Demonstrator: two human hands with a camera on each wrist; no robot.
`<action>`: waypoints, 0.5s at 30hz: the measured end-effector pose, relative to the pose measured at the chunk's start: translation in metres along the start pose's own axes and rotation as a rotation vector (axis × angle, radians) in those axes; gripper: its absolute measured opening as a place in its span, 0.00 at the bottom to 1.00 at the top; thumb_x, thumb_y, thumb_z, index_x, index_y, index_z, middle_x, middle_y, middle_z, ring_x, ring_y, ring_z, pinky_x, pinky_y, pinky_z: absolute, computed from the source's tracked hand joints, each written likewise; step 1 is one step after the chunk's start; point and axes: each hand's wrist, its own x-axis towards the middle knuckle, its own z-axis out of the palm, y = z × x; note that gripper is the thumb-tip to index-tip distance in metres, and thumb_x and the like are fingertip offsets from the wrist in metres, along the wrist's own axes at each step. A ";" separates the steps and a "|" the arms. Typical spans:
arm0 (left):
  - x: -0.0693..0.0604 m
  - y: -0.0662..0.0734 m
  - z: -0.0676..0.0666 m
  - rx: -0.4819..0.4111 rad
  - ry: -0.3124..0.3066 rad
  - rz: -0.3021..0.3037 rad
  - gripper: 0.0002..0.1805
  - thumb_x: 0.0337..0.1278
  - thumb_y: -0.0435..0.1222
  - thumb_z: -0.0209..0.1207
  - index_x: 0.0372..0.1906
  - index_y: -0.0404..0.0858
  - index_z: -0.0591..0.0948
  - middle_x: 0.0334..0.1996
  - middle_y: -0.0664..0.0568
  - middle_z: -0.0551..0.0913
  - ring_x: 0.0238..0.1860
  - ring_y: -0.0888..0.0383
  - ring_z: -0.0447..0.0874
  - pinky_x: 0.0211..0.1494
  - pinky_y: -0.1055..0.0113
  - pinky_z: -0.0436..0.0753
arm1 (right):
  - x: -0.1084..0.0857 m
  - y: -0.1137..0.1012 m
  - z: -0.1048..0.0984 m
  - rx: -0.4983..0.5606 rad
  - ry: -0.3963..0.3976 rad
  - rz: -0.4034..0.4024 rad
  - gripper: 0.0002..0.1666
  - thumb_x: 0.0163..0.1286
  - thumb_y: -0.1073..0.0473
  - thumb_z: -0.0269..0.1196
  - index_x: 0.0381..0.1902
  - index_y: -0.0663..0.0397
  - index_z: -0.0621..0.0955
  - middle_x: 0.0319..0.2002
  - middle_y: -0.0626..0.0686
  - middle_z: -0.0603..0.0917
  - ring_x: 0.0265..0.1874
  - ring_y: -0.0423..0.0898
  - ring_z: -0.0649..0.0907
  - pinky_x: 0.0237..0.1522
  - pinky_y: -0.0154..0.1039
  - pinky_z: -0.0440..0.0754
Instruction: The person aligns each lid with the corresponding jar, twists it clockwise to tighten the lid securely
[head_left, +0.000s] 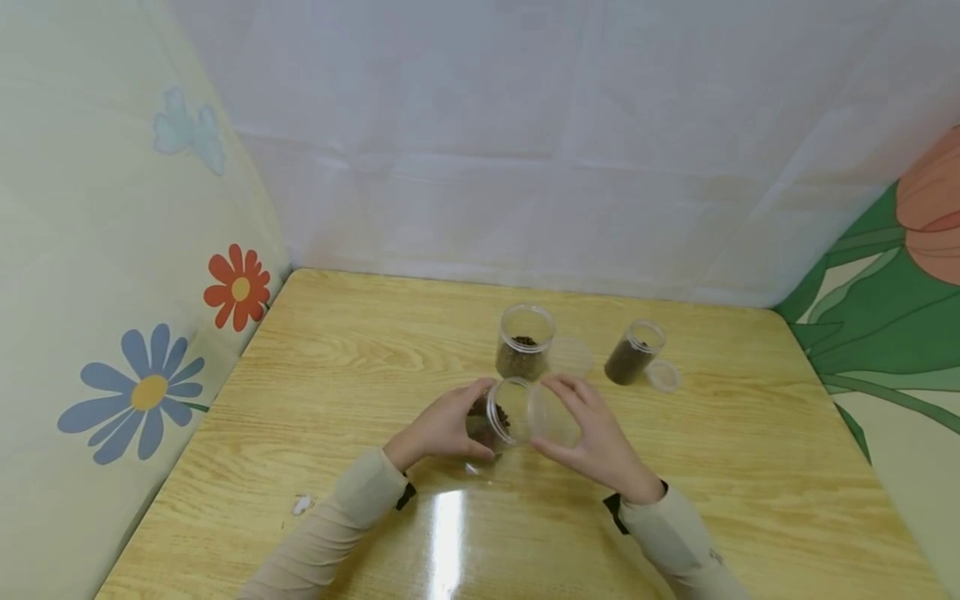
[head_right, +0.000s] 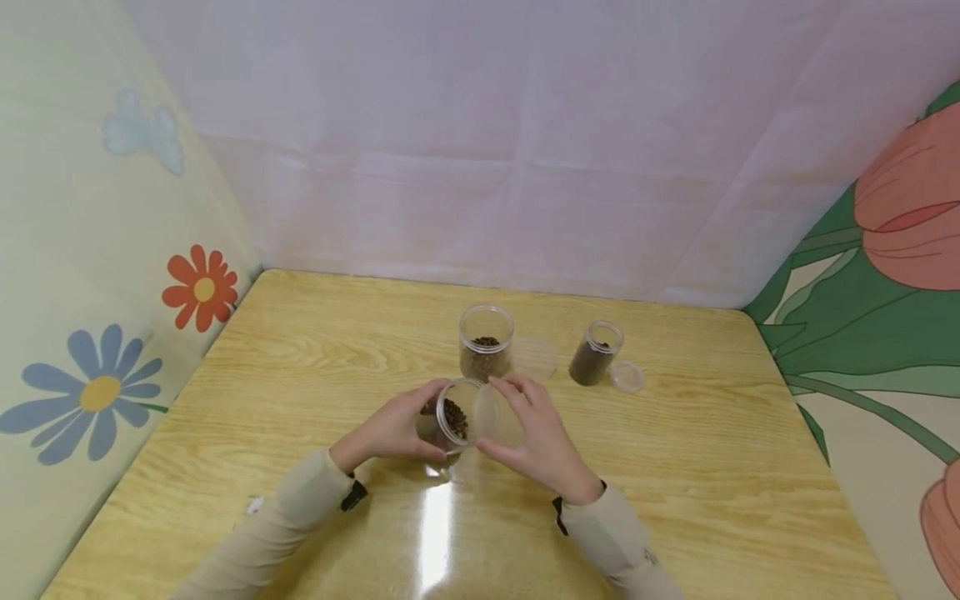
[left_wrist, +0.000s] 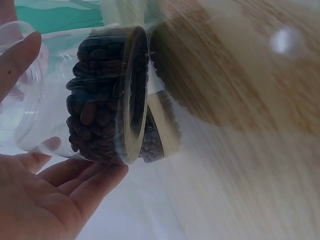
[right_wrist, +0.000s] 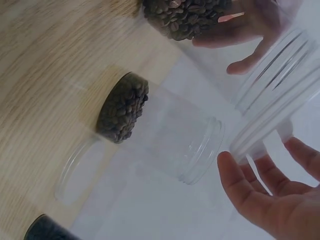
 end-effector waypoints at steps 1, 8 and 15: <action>0.000 0.000 0.000 0.006 -0.001 -0.004 0.52 0.26 0.40 0.75 0.65 0.42 0.61 0.56 0.48 0.73 0.55 0.53 0.72 0.59 0.54 0.68 | 0.001 -0.001 0.000 0.000 -0.007 -0.007 0.45 0.48 0.51 0.71 0.62 0.58 0.67 0.58 0.59 0.68 0.57 0.56 0.67 0.52 0.57 0.70; 0.001 0.003 0.000 0.053 0.007 0.003 0.52 0.26 0.40 0.75 0.65 0.42 0.61 0.54 0.50 0.75 0.53 0.53 0.73 0.58 0.55 0.69 | 0.008 -0.005 0.004 -0.010 -0.029 -0.062 0.46 0.48 0.49 0.71 0.63 0.57 0.66 0.57 0.59 0.68 0.57 0.55 0.67 0.52 0.56 0.70; 0.001 0.004 0.000 0.105 0.012 0.020 0.51 0.26 0.43 0.75 0.64 0.44 0.61 0.53 0.49 0.75 0.53 0.53 0.73 0.57 0.55 0.71 | 0.012 -0.008 0.006 -0.035 -0.043 -0.095 0.46 0.48 0.48 0.71 0.63 0.58 0.67 0.57 0.59 0.69 0.57 0.55 0.67 0.52 0.57 0.70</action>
